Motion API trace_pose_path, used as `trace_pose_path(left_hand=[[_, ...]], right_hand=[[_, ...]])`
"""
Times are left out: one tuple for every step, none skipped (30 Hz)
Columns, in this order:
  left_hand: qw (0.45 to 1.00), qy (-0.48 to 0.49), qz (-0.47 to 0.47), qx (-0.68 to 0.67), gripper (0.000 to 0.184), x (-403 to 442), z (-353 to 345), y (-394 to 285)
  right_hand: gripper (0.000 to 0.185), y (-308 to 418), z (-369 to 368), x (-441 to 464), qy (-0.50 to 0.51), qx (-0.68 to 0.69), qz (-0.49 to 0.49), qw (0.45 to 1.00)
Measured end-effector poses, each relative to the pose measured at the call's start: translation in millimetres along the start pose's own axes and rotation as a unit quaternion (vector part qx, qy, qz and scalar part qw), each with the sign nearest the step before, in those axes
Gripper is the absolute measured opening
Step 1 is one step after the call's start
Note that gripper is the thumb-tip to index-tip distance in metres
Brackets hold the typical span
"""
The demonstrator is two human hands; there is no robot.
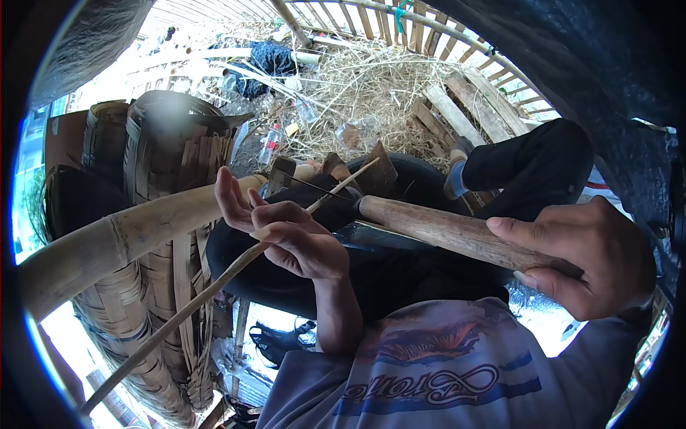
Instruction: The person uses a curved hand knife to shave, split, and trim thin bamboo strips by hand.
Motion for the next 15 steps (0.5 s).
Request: trace_pose_path(left_hand=[[1.000,-0.002,-0.002,0.002,0.067,0,0,-1],[1.000,-0.002,-0.004,0.000,0.067,1,-2,-4],[1.000,-0.003,-0.007,-0.003,0.066,2,-4,-6],[1.000,-0.011,-0.004,-0.013,0.052,3,-4,-9],[1.000,-0.017,-0.001,-0.015,0.050,3,-3,-8],[1.000,-0.023,0.002,-0.017,0.052,3,-3,-8],[1.000,-0.013,-0.008,-0.010,0.052,2,-4,-8],[1.000,-0.009,-0.013,-0.007,0.052,2,-4,-9],[1.000,-0.004,-0.018,-0.004,0.052,2,-4,-10],[1.000,-0.015,-0.012,-0.013,0.052,3,-3,-9],[0.999,-0.025,-0.005,-0.023,0.052,4,-3,-8],[0.999,-0.024,-0.005,-0.027,0.052,5,-5,-8],[1.000,-0.016,-0.014,-0.016,0.053,4,-6,-10],[1.000,-0.008,-0.022,-0.002,0.055,3,-5,-10],[1.000,-0.007,-0.019,0.003,0.055,1,-3,-9]], right_hand=[[0.050,3,2,0,-0.007,0.009,0.009,1.000],[0.050,0,-1,1,-0.009,0.008,0.008,1.000],[0.049,-6,-6,3,-0.019,-0.017,0.017,1.000],[0.049,-8,-8,3,-0.028,-0.041,0.024,0.998],[0.049,-5,-3,2,-0.028,-0.043,0.025,0.998],[0.048,-4,2,1,-0.020,0.000,0.012,1.000],[0.048,-5,3,1,-0.011,0.045,-0.001,0.999],[0.048,-7,-2,3,-0.008,0.046,0.000,0.999],[0.047,-9,-7,5,-0.029,-0.005,0.013,0.999],[0.046,-10,-7,4,-0.053,-0.058,0.024,0.997],[0.046,-13,-5,2,-0.058,-0.059,0.020,0.996],[0.045,-18,-3,2,-0.052,-0.048,0.013,0.997],[0.045,-22,-3,4,-0.042,-0.035,0.008,0.998],[0.045,-16,4,5,-0.044,0.022,0.011,0.999],[0.045,-15,1,7,-0.039,0.025,0.012,0.999]])
Point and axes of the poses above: each hand's wrist, its own x-axis towards the middle knuckle, its own z-axis out of the back of the hand, y = z × x, the point moved 10 cm from there along x, towards the middle knuckle, and after that the axes turned 7 degrees about x, right-handed, at the moved point
